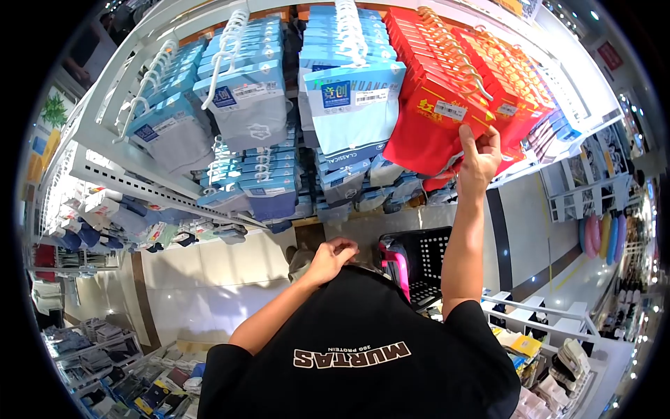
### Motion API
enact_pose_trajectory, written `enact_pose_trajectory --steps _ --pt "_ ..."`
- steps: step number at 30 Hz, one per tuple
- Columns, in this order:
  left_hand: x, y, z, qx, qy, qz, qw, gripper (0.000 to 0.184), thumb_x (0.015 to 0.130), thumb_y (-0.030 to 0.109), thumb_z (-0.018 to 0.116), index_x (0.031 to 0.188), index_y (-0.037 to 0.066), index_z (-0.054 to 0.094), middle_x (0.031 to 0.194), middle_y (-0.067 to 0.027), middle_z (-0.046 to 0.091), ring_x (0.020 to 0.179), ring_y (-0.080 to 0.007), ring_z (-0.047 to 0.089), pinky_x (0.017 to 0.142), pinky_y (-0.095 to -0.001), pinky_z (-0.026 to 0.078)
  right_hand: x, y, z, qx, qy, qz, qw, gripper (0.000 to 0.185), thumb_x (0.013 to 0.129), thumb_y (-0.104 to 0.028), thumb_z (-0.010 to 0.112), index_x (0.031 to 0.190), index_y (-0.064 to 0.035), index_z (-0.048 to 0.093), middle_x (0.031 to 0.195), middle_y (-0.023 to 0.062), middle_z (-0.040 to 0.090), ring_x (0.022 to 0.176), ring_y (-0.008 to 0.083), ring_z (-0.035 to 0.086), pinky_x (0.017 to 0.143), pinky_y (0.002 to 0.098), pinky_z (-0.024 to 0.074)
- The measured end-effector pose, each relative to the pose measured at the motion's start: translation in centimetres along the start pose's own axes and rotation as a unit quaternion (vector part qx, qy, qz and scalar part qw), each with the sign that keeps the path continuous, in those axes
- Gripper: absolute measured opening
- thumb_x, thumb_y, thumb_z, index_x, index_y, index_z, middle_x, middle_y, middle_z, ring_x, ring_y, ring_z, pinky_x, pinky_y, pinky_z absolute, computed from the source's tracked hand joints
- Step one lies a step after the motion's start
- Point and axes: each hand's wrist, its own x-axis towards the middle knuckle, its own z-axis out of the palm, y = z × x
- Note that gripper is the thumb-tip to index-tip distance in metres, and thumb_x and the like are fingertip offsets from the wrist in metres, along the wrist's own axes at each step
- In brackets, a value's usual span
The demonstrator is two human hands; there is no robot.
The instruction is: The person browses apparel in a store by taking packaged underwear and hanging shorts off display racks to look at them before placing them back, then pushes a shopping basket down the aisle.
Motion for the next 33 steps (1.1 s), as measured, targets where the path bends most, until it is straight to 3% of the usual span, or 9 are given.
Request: enact_pose_trajectory --steps 4,8,11,15,18,21,24,31,33 --pt "-0.3 -0.1 -0.4 -0.019 0.013 -0.012 1.000 0.032 0.097 0.020 0.064 0.117 -0.005 0.063 0.105 -0.0107 0.072 0.088 -0.0141 0.068 0.076 -0.0274 0.053 -0.1 -0.7 0.3 0.060 -0.080 0.025 0.995 0.035 0.094 -0.016 0.073 0.123 0.0012 0.062 0.116 0.0088 0.070 0.104 0.0136 0.064 0.095 0.0302 0.0485" --pt "-0.7 1.7 -0.6 -0.005 0.022 -0.004 1.000 0.030 0.098 0.020 0.064 0.115 -0.005 0.063 0.103 -0.0096 0.071 0.087 -0.0133 0.067 0.077 -0.0270 0.053 0.0 -1.2 -0.8 0.093 -0.028 -0.013 0.995 0.035 0.095 -0.015 0.072 0.125 0.0000 0.061 0.118 0.0093 0.069 0.108 0.0191 0.065 0.096 0.0358 0.0530" --pt "-0.3 2.5 -0.7 -0.019 0.017 0.018 1.000 0.031 0.099 0.023 0.063 0.115 -0.003 0.063 0.102 -0.0082 0.070 0.087 -0.0128 0.066 0.079 -0.0270 0.052 -1.0 -2.6 -1.9 0.174 -0.076 0.019 0.982 0.038 0.098 -0.019 0.067 0.130 -0.0002 0.057 0.125 0.0117 0.066 0.112 0.0232 0.065 0.097 0.0391 0.0540" --pt "0.5 5.9 1.1 -0.131 -0.020 0.131 0.982 0.028 0.100 0.021 0.064 0.118 -0.001 0.063 0.107 -0.0074 0.069 0.094 -0.0125 0.064 0.085 -0.0278 0.052 -4.6 -3.5 -1.8 0.204 -0.117 0.091 0.968 0.039 0.099 -0.019 0.064 0.131 0.0017 0.055 0.124 0.0121 0.066 0.111 0.0210 0.065 0.097 0.0357 0.0520" --pt "0.6 10.4 2.9 -0.050 0.041 0.317 0.946 0.025 0.101 0.011 0.060 0.122 -0.003 0.061 0.111 -0.0060 0.069 0.100 -0.0146 0.064 0.093 -0.0287 0.049 -8.0 -2.6 -1.2 0.196 -0.146 0.152 0.958 0.037 0.101 -0.021 0.062 0.130 0.0014 0.056 0.124 0.0117 0.066 0.110 0.0198 0.065 0.098 0.0337 0.0508" --pt "-0.1 13.3 3.4 0.009 0.018 0.377 0.926 0.025 0.101 0.008 0.059 0.123 -0.003 0.061 0.112 -0.0056 0.069 0.102 -0.0138 0.063 0.094 -0.0291 0.049 -10.9 -1.5 -0.4 0.257 -0.130 0.271 0.918 0.036 0.103 -0.024 0.058 0.129 0.0009 0.056 0.123 0.0114 0.066 0.109 0.0189 0.066 0.097 0.0336 0.0516" --pt "-1.0 12.6 3.8 -0.018 -0.053 0.262 0.964 0.022 0.101 0.006 0.059 0.120 -0.003 0.062 0.110 -0.0057 0.069 0.103 -0.0121 0.063 0.093 -0.0291 0.050 -13.0 -0.5 -0.3 0.268 -0.122 0.336 0.895 0.042 0.104 -0.032 0.054 0.130 0.0006 0.054 0.122 0.0115 0.067 0.107 0.0189 0.067 0.095 0.0344 0.0531" --pt "-1.4 12.3 6.0 -0.025 -0.075 0.202 0.976 0.014 0.100 0.006 0.060 0.110 -0.003 0.063 0.101 -0.0051 0.069 0.093 -0.0094 0.064 0.084 -0.0262 0.052 -15.9 0.6 0.6 0.255 -0.104 0.452 0.848 0.044 0.107 -0.041 0.048 0.130 -0.0046 0.056 0.101 0.0043 0.064 0.088 0.0139 0.063 0.078 0.0295 0.0532" --pt "-1.1 11.8 6.4 -0.012 -0.082 0.218 0.972 0.013 0.100 0.009 0.062 0.106 -0.002 0.062 0.095 -0.0037 0.067 0.088 -0.0092 0.064 0.079 -0.0255 0.053 -18.1 1.6 0.5 0.252 -0.119 0.453 0.847 0.046 0.106 -0.043 0.048 0.128 -0.0027 0.056 0.102 0.0062 0.063 0.090 0.0142 0.063 0.080 0.0301 0.0527"
